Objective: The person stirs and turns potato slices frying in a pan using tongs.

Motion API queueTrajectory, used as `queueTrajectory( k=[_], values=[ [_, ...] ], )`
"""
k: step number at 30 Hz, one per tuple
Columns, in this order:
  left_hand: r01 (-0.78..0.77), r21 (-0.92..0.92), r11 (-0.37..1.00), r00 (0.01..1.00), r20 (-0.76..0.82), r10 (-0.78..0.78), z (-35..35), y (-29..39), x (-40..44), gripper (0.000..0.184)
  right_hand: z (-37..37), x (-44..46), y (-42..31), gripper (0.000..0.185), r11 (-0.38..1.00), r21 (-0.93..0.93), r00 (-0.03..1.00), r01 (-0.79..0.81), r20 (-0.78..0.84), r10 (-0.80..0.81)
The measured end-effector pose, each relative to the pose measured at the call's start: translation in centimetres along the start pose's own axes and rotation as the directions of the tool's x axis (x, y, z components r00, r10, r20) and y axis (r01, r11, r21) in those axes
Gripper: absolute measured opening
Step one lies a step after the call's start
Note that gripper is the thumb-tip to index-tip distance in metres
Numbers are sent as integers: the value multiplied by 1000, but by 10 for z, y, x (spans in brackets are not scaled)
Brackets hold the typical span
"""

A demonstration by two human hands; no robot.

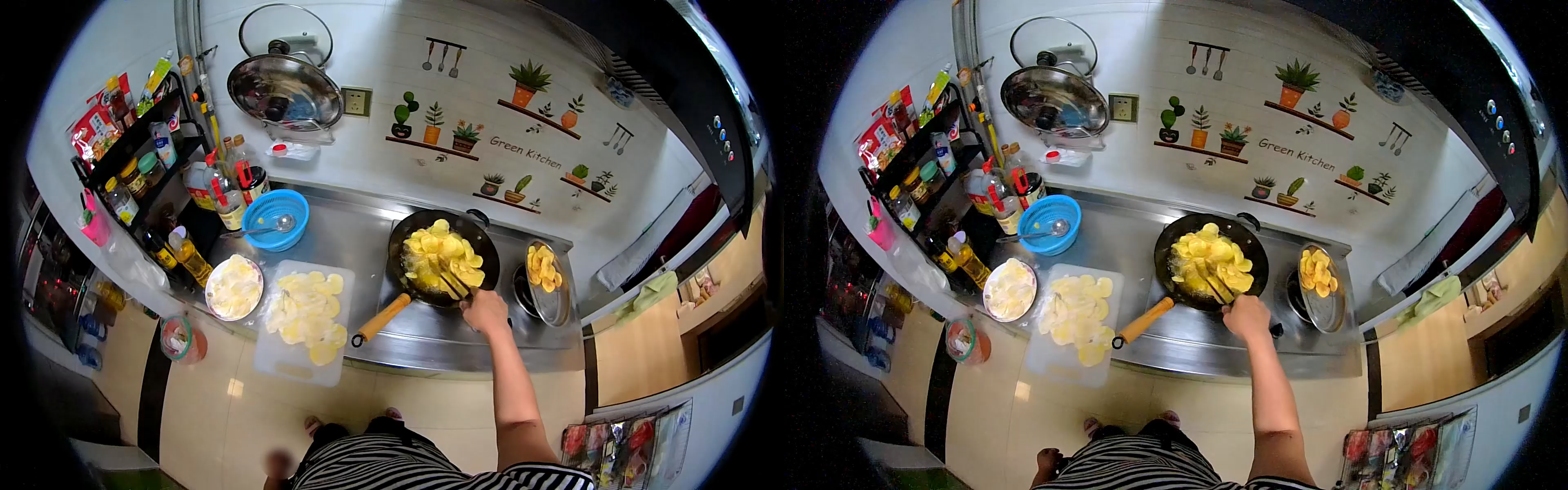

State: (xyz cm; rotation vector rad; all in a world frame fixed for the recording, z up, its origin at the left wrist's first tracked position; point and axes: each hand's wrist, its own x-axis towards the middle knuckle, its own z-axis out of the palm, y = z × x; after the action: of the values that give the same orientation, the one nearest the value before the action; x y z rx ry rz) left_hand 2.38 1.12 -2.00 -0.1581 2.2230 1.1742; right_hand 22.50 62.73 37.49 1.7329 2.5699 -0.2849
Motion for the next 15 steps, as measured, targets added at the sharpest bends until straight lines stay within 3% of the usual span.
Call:
queueTrajectory(
  k=[2,6,7,9,12,14,15],
  values=[
    [163,-181,970,975,181,-130,-12,16,-24,23,0,4,1,34,1000,-13,1000,-4,-29,4],
    [162,-113,980,986,58,-157,-9,10,-34,23,-3,10,11,34,998,-15,996,-54,-68,52],
    [-162,260,952,986,2,167,-9,3,-39,23,-7,8,10,34,996,-7,993,-86,-78,85],
    [-415,594,689,880,71,469,-9,-2,-42,24,-18,1,13,36,995,42,991,-91,-96,94],
    [-384,453,804,905,11,426,-12,7,-45,25,-32,-8,26,40,990,80,987,-114,-101,122],
    [-71,257,964,997,58,58,-16,24,-38,23,-33,-11,38,40,988,67,983,-140,-112,147],
    [-74,257,963,996,62,60,-14,25,-40,23,-34,-13,42,40,985,55,977,-166,-124,172]
  ],
)
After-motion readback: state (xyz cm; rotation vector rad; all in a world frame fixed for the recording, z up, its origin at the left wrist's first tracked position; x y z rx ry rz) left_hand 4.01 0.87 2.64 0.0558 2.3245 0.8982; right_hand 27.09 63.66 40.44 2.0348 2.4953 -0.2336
